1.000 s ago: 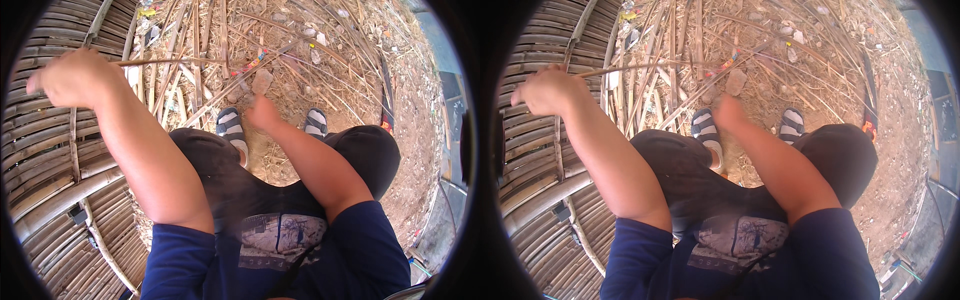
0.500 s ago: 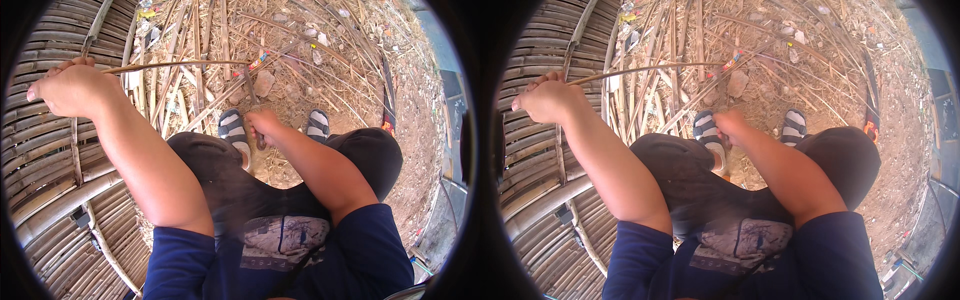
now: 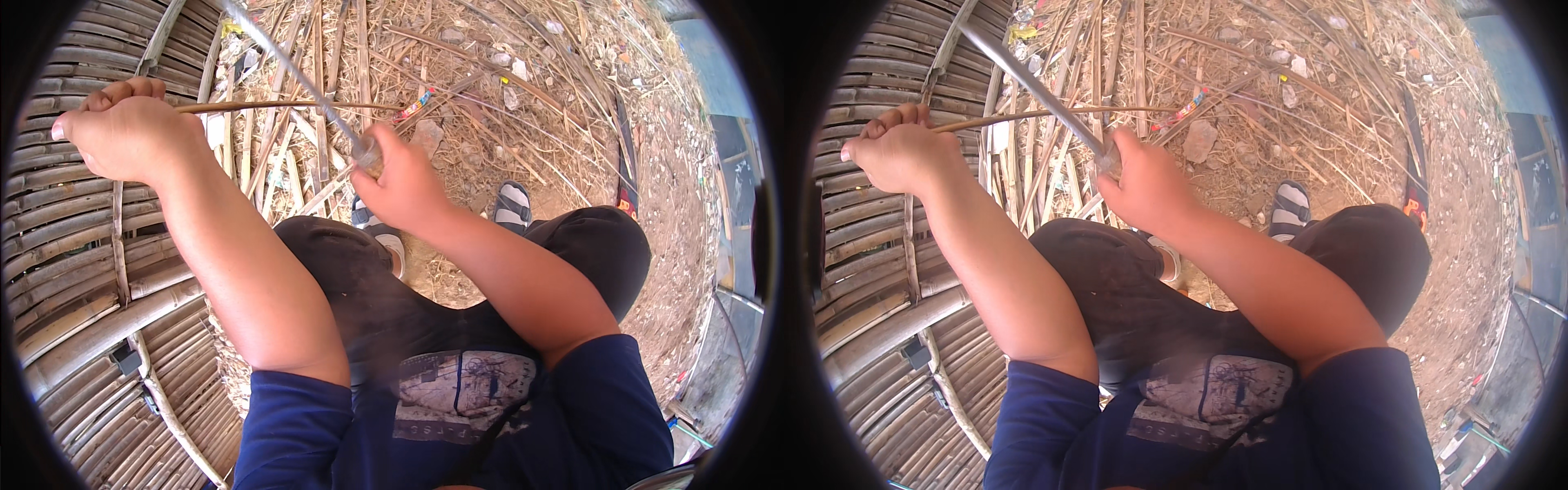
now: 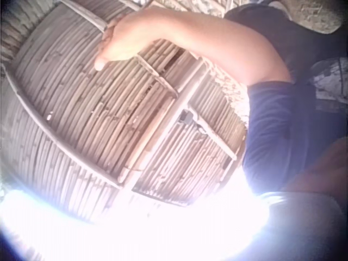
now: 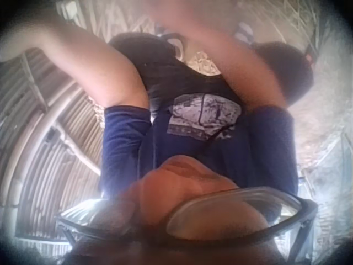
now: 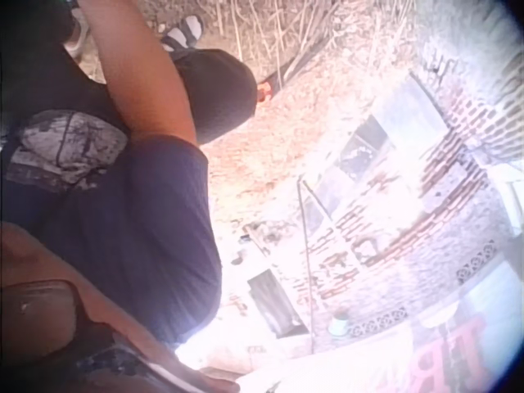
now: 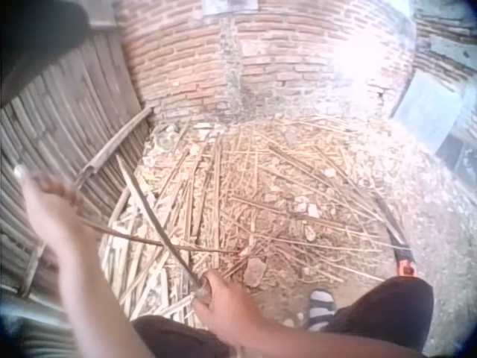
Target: The person shaves a piece of bamboo using a knife and then strikes the end of the bamboo with a small tool while holding it in place.
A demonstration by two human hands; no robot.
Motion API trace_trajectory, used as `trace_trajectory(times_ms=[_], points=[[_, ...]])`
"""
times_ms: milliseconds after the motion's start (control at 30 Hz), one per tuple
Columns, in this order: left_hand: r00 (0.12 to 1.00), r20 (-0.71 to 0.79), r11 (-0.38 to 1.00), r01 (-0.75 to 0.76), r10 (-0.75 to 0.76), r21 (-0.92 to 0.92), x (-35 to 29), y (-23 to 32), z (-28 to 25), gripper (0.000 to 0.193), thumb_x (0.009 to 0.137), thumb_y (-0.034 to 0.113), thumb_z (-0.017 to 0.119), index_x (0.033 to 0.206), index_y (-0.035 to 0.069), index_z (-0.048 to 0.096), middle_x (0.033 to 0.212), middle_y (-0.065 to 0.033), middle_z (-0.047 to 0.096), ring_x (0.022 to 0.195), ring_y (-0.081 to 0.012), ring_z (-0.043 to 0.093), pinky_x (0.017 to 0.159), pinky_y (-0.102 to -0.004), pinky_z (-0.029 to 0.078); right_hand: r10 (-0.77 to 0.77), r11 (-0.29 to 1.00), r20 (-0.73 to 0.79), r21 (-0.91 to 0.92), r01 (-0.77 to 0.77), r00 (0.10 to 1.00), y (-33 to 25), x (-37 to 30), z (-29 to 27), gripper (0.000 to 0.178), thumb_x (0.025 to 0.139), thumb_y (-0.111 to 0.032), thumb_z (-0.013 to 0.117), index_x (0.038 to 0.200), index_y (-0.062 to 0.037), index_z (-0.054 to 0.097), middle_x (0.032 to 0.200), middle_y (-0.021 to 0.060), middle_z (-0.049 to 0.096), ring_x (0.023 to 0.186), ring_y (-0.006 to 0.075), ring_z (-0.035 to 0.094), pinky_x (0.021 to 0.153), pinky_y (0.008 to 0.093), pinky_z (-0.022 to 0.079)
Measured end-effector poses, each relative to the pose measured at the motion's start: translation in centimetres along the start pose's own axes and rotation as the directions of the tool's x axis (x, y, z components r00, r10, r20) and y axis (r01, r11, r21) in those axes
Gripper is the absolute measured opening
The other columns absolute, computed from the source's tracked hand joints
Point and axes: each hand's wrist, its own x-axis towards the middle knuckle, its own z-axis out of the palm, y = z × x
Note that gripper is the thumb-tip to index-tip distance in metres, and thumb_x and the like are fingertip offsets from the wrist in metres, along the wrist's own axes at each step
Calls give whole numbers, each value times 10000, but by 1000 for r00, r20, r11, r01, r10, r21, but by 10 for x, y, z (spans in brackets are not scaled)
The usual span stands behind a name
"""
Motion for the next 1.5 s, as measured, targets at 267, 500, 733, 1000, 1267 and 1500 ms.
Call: trace_trajectory(times_ms=[267,500,733,1000,1267,1500], points=[[999,-29,999,21,-20,35,-4,6,-1,506,1091,467,203,769,107,355,640,-22,416,587,-187,376,611,-333,403,127,980,122,-168,-106,984,41,14,17,435,804,-162,713,1154,62,583,933,299,685,930,449,676,851,484,535],[1000,4,1000,-13,13,1,-10,7,4,479,1092,429,214,758,114,348,651,-35,429,586,-191,382,601,-332,399,50,999,58,-23,-49,997,0,9,-11,393,797,-178,711,1115,27,606,824,269,668,816,433,678,712,489,533],[998,-42,999,45,-44,30,-6,4,9,457,1094,416,222,776,120,364,657,-18,433,593,-178,417,593,-315,391,79,983,50,-169,-69,996,58,12,19,328,816,-177,704,1061,-2,574,888,246,687,873,445,678,789,527,537],[999,-36,1000,30,-30,-4,-4,5,6,493,1095,444,204,757,118,356,634,-14,407,594,-172,376,595,-326,385,88,996,48,-6,-88,995,38,16,3,290,813,-170,690,1013,3,570,814,229,671,805,432,674,710,499,520],[998,-67,1000,9,-9,4,-9,9,9,539,1100,454,179,713,116,342,579,-5,373,530,-155,293,512,-318,317,-46,992,41,-120,51,998,36,12,11,336,803,-171,701,1056,9,571,791,247,670,764,426,688,710,508,534],[999,-35,1000,22,-22,21,-15,11,10,489,1092,433,184,762,118,360,646,-23,428,600,-176,401,615,-318,421,297,930,17,-232,-285,955,115,18,9,397,815,-186,704,1138,18,599,995,250,700,974,422,682,859,501,537]])
